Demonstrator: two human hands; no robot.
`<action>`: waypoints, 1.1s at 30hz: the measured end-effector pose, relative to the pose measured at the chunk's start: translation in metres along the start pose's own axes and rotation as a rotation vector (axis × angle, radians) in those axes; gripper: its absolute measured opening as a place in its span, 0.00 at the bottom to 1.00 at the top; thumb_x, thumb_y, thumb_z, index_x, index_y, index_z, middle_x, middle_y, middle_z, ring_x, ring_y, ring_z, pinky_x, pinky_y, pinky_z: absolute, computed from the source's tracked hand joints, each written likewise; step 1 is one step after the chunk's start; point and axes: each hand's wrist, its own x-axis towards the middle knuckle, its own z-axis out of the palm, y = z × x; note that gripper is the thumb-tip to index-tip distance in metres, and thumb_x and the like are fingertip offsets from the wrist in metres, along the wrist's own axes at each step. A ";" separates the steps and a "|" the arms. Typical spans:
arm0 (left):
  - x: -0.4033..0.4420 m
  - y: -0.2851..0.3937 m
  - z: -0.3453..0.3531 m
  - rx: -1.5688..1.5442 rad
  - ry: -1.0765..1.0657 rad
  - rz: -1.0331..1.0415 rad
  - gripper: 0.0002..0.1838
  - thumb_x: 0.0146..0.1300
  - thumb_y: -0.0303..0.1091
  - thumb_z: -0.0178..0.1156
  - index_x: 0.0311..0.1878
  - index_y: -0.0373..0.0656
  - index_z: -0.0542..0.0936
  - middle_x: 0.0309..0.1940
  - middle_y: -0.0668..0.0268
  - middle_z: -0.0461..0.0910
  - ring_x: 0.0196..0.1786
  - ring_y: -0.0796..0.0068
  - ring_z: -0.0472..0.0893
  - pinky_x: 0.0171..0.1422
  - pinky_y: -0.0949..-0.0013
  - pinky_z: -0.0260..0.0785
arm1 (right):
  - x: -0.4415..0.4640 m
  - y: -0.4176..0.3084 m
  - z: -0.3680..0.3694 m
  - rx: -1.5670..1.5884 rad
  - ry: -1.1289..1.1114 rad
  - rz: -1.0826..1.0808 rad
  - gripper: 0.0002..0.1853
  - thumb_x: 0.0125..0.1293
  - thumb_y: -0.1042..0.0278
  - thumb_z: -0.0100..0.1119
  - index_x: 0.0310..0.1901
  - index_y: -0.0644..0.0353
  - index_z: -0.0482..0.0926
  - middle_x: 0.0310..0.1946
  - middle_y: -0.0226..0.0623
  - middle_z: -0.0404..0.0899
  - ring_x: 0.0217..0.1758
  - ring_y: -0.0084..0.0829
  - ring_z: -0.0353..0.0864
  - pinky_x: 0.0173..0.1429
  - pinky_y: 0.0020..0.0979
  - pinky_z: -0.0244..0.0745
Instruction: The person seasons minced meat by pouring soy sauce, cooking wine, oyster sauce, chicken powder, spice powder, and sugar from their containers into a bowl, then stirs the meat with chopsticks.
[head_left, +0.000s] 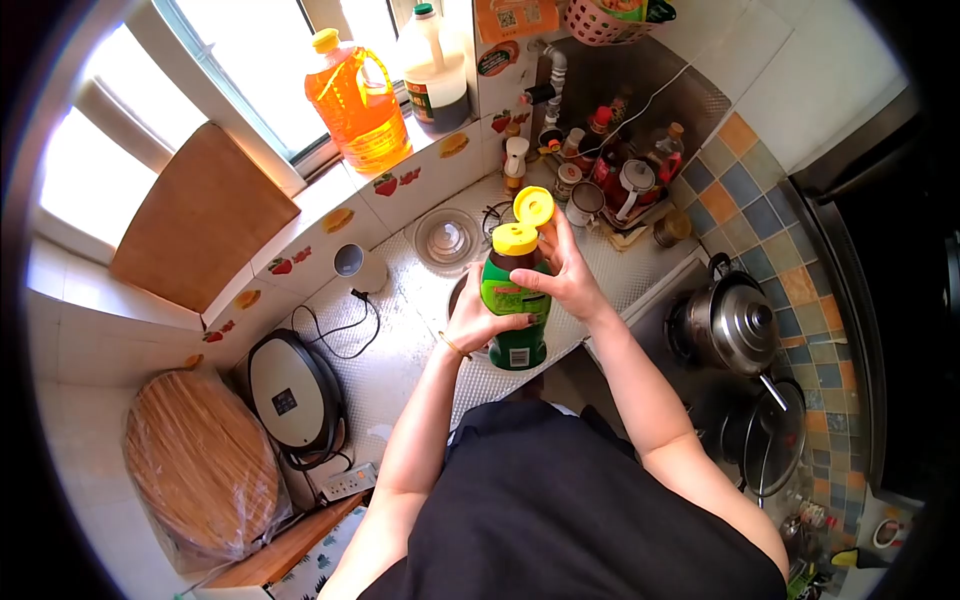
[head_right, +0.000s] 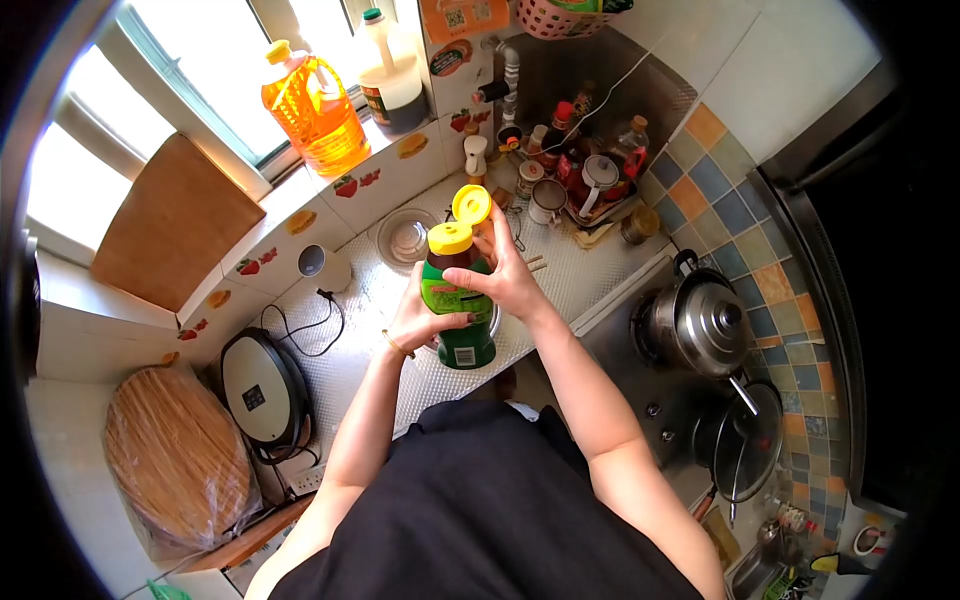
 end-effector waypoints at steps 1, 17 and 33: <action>0.000 0.007 0.001 0.020 -0.007 -0.010 0.45 0.38 0.32 0.80 0.58 0.35 0.61 0.51 0.56 0.75 0.54 0.66 0.79 0.60 0.62 0.74 | 0.001 0.000 -0.002 0.016 0.004 0.013 0.58 0.56 0.70 0.75 0.77 0.59 0.39 0.74 0.42 0.56 0.76 0.37 0.58 0.78 0.38 0.52; 0.015 -0.013 0.001 0.052 -0.047 -0.059 0.42 0.43 0.42 0.78 0.58 0.34 0.67 0.48 0.55 0.77 0.51 0.66 0.80 0.57 0.63 0.75 | 0.010 0.011 -0.021 -0.088 0.029 0.126 0.38 0.62 0.60 0.69 0.71 0.48 0.61 0.63 0.35 0.69 0.57 0.29 0.76 0.63 0.32 0.71; 0.008 -0.003 0.005 0.060 -0.081 -0.056 0.41 0.42 0.43 0.78 0.56 0.34 0.69 0.48 0.56 0.77 0.51 0.66 0.79 0.57 0.63 0.74 | 0.007 0.001 -0.027 -0.156 -0.081 0.067 0.27 0.63 0.63 0.66 0.63 0.51 0.70 0.51 0.32 0.77 0.53 0.25 0.77 0.60 0.29 0.73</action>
